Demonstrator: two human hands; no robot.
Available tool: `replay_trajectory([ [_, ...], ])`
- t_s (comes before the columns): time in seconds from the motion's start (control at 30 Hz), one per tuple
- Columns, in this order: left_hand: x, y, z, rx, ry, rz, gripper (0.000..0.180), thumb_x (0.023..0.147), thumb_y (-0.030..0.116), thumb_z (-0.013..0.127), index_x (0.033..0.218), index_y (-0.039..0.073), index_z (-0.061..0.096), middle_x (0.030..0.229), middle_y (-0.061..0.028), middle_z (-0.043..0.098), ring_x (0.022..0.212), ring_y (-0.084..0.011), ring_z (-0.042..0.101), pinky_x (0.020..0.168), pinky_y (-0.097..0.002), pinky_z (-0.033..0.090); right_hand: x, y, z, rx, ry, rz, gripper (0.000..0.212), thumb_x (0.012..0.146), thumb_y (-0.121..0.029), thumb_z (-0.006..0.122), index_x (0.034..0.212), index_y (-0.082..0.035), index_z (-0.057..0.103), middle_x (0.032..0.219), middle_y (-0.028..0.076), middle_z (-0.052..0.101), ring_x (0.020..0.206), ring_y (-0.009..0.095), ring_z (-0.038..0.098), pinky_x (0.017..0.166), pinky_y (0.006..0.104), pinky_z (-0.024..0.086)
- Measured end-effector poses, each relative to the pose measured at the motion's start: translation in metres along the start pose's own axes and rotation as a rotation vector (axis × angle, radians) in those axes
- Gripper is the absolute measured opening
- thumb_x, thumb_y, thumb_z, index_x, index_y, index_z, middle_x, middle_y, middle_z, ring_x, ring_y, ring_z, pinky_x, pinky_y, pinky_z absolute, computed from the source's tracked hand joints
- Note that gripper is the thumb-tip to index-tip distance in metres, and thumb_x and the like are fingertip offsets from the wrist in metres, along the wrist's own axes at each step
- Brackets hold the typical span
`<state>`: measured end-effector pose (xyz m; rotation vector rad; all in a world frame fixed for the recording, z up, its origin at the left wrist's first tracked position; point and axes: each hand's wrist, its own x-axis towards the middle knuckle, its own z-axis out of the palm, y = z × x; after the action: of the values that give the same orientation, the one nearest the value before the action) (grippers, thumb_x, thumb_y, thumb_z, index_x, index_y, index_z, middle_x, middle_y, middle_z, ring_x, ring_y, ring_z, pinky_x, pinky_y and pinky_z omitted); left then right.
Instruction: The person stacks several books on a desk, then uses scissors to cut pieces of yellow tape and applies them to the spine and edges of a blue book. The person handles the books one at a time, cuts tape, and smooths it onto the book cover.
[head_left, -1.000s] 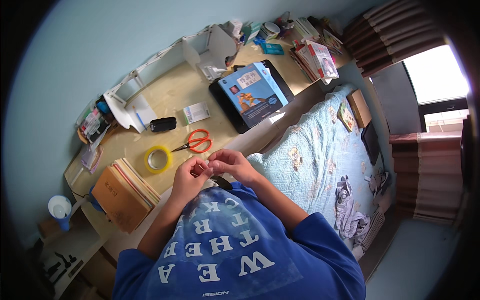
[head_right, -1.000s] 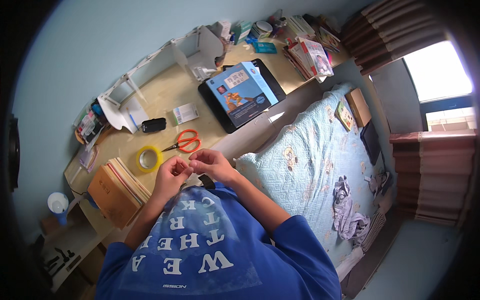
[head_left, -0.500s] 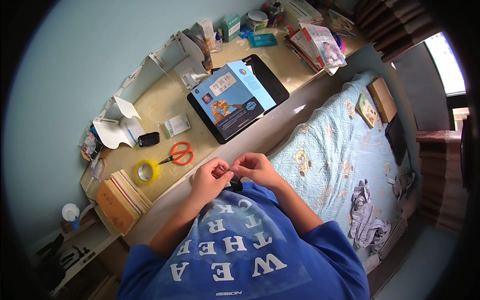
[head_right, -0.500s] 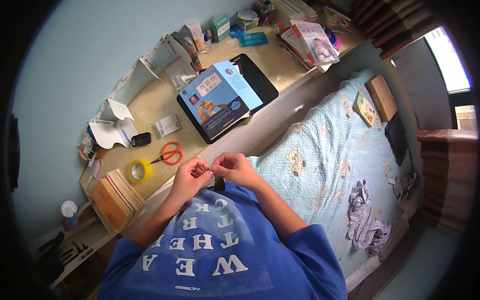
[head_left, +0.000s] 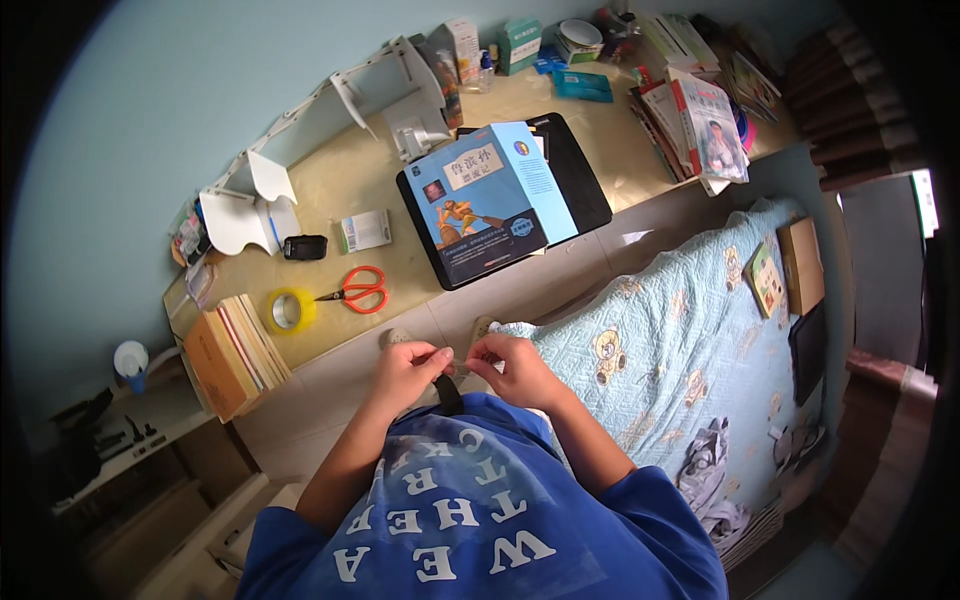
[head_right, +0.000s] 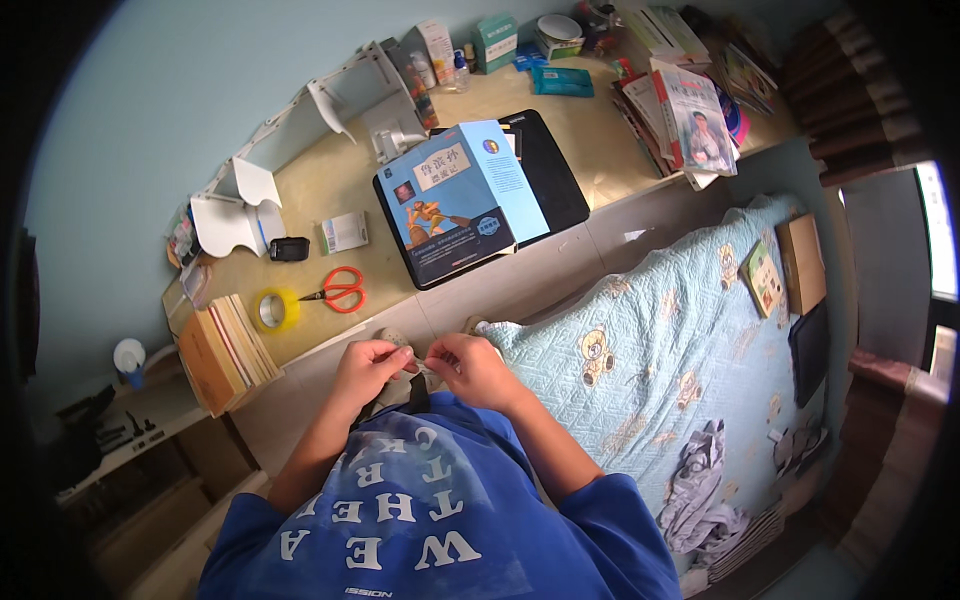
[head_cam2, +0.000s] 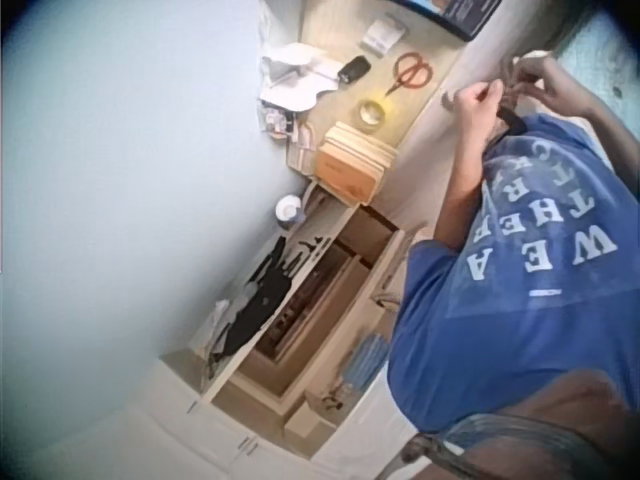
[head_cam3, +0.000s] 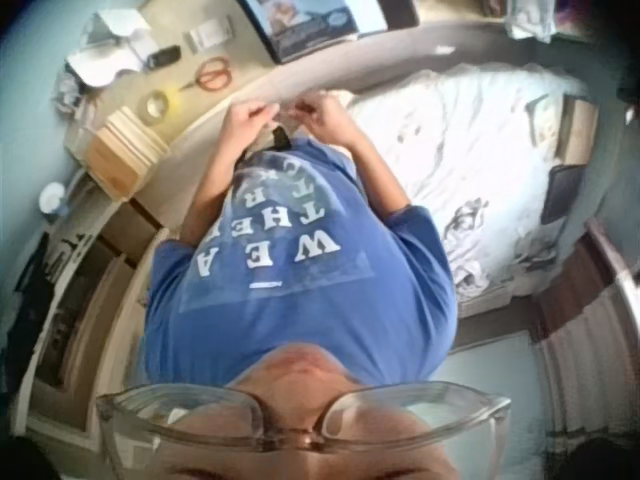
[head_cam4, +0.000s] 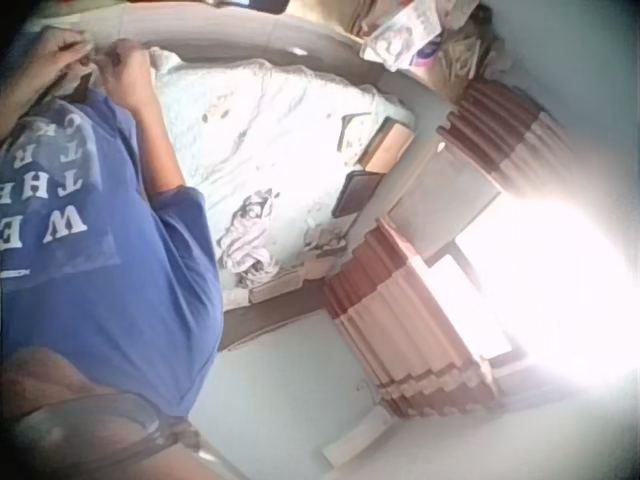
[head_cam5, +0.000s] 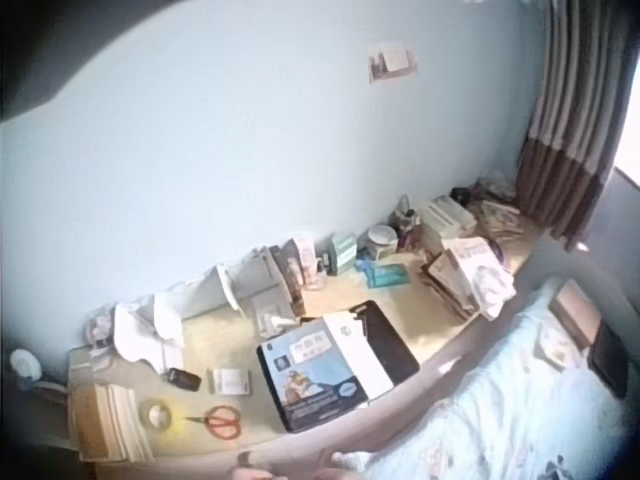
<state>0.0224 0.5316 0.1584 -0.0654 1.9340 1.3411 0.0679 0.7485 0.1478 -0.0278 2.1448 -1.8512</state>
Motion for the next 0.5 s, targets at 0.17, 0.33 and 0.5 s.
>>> replay_trajectory([
  [0.17, -0.010, -0.017, -0.006, -0.049, 0.285, 0.057, 0.018, 0.092, 0.017, 0.071, 0.097, 0.000, 0.068, 0.086, -0.0020, 0.070, 0.071, -0.0066, 0.059, 0.066, -0.0226, 0.049, 0.001, -0.002, 0.015, -0.026, 0.023, -0.068, 0.011, 0.090, -0.008, 0.070, 0.093, 0.002, 0.065, 0.080, 0.015, 0.066, 0.071, 0.022, 0.067, 0.067, 0.0333, 0.053],
  [0.33, -0.056, 0.003, -0.026, -0.282, 0.341, 0.203, 0.021, 0.083, 0.007, 0.078, 0.099, 0.001, 0.065, 0.086, -0.0049, 0.071, 0.078, -0.0073, 0.065, 0.072, -0.0236, 0.052, -0.002, -0.010, 0.020, 0.176, 0.096, 0.029, 0.010, 0.093, -0.008, 0.069, 0.092, 0.002, 0.065, 0.084, 0.007, 0.069, 0.078, 0.013, 0.068, 0.071, 0.0279, 0.055],
  [0.5, -0.172, 0.084, -0.046, -0.212, -0.079, 0.714, 0.030, 0.078, 0.003, 0.080, 0.105, 0.005, 0.068, 0.083, -0.0025, 0.073, 0.071, -0.0122, 0.067, 0.070, -0.0246, 0.052, -0.018, -0.022, 0.045, 0.270, 0.101, 0.140, 0.012, 0.092, -0.008, 0.071, 0.088, 0.003, 0.067, 0.082, 0.007, 0.072, 0.077, 0.013, 0.069, 0.072, 0.0270, 0.055],
])
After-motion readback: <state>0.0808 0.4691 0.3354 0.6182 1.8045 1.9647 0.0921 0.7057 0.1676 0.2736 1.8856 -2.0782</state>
